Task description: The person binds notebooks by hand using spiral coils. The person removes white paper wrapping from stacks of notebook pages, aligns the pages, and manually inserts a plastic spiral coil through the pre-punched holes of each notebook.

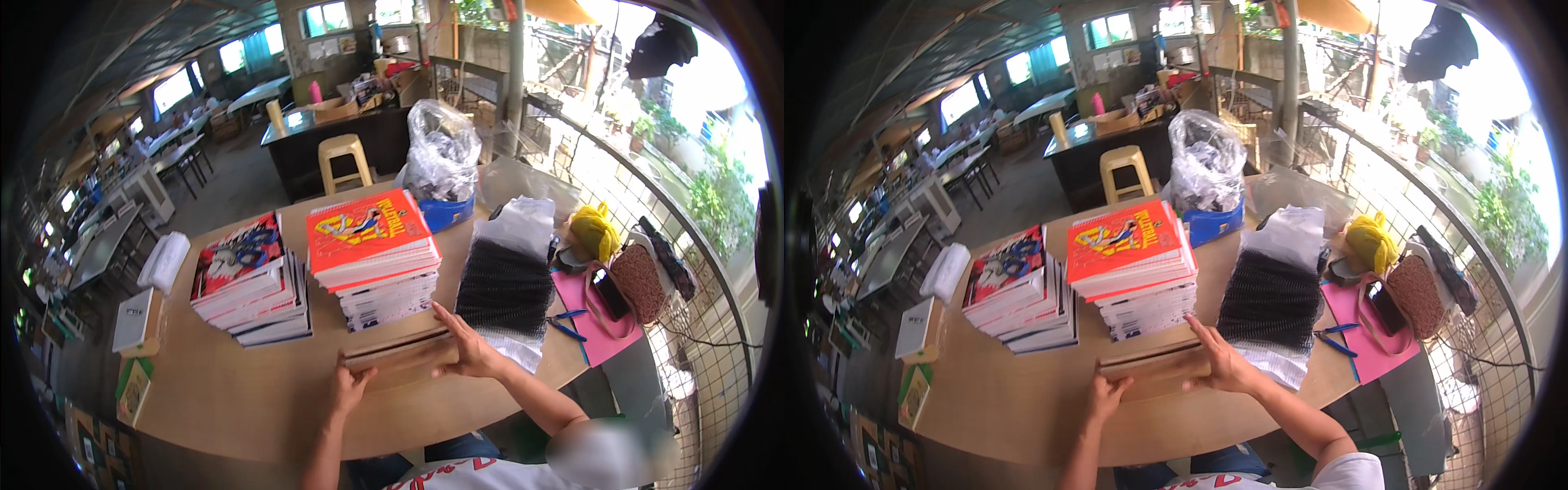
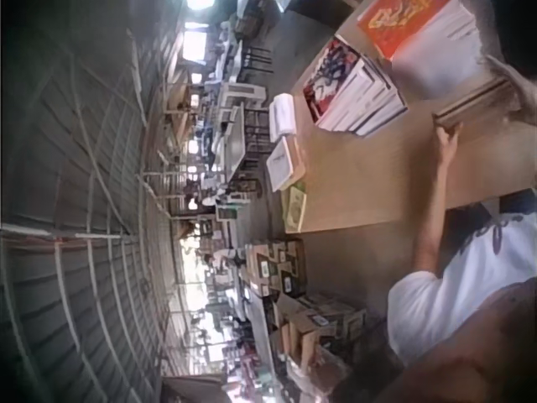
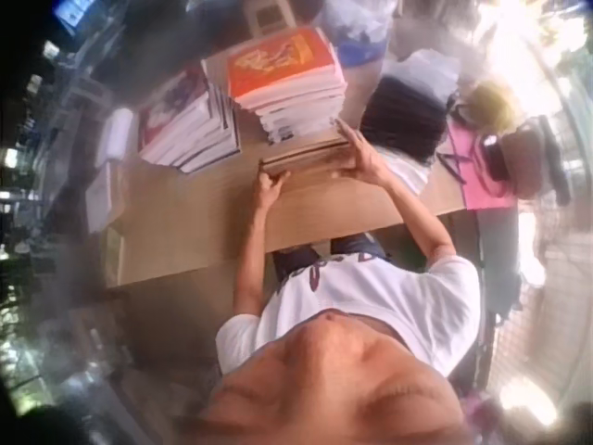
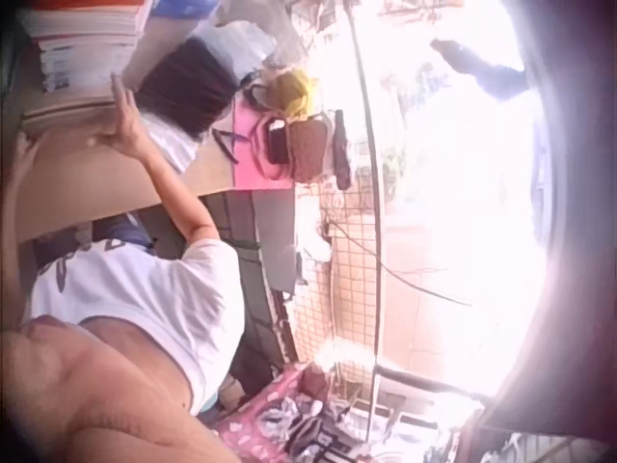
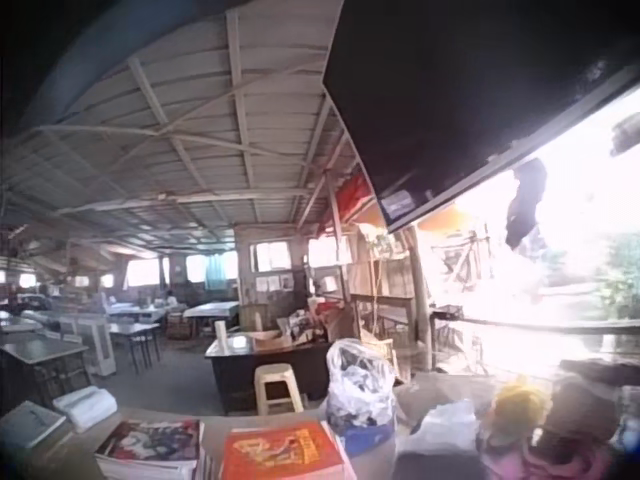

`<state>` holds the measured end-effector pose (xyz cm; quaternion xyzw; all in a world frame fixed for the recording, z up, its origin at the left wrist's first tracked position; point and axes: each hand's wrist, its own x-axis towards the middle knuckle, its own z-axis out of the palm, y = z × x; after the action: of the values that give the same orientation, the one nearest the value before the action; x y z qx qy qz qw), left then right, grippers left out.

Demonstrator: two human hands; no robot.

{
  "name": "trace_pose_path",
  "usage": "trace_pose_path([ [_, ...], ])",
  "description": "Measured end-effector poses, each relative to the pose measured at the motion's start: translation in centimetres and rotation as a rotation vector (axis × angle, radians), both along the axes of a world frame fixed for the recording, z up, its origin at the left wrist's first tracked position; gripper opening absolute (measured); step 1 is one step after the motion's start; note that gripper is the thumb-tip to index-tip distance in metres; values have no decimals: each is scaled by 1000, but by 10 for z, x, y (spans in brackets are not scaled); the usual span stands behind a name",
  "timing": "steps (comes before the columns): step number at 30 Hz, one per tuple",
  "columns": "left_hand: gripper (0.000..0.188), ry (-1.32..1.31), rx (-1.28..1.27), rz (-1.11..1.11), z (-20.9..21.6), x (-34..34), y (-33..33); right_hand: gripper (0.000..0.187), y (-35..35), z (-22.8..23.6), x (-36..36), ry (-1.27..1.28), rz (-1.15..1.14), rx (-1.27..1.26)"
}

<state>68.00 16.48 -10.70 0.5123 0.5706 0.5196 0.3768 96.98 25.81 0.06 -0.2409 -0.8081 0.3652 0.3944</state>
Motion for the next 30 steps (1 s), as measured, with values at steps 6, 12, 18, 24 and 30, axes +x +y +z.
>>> trace_pose_path([
  [6,59,292,499,143,225,-5,29,46,15,-17,27,-224,-100,38],
  [12,68,1004,-298,234,269,-72,203,49,3,-10,1,-305,-43,143],
  [18,64,919,-302,286,259,-51,226,63,-11,19,31,-445,-133,130],
  [24,36,680,450,411,288,-42,179,94,28,69,25,-28,-298,365],
  [30,52,-159,703,15,254,34,50,80,37,121,3,670,42,-208],
])
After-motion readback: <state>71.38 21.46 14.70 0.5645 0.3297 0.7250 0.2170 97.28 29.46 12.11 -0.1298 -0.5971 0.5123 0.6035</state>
